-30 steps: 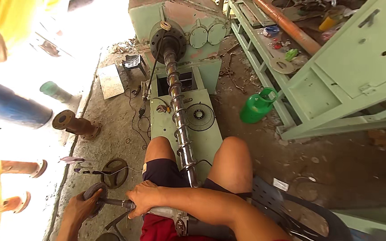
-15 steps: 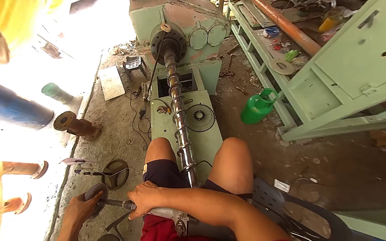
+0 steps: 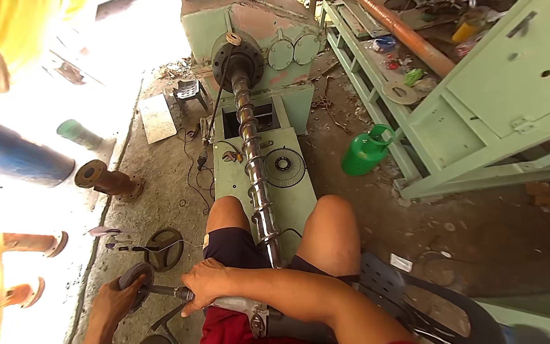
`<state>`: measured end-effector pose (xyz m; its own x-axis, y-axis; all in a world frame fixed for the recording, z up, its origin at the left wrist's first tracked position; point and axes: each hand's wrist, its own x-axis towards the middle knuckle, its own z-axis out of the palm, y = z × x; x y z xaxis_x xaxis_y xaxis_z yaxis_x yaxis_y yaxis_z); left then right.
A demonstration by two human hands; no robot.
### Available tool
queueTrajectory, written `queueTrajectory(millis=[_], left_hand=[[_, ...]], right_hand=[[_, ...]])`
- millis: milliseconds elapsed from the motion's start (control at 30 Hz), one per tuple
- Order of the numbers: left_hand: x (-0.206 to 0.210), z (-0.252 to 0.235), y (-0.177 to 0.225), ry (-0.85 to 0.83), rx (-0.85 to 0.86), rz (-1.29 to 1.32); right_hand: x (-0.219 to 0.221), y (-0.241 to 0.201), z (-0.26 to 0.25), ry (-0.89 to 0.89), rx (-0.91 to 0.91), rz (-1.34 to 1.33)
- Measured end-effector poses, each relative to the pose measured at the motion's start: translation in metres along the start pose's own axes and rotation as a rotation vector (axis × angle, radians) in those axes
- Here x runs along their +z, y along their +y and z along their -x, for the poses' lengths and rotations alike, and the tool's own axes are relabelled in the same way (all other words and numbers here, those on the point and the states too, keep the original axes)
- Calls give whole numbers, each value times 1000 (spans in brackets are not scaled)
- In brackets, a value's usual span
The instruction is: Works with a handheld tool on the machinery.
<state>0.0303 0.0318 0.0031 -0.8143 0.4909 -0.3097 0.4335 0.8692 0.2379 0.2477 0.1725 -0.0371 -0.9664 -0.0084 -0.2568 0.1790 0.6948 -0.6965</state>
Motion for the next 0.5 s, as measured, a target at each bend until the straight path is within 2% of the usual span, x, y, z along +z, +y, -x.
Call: queueTrajectory(millis=[133,333,500], left_hand=[[1,1,-2,11,0,9],[-2,-3,7,-37,-71,-128],[-1,-4,0,-25,-18,-88]], right_hand=[[4,-5,1,2,-7,65],[5,-21,1,2,56,107],[7,-22,-1,4,10,135]])
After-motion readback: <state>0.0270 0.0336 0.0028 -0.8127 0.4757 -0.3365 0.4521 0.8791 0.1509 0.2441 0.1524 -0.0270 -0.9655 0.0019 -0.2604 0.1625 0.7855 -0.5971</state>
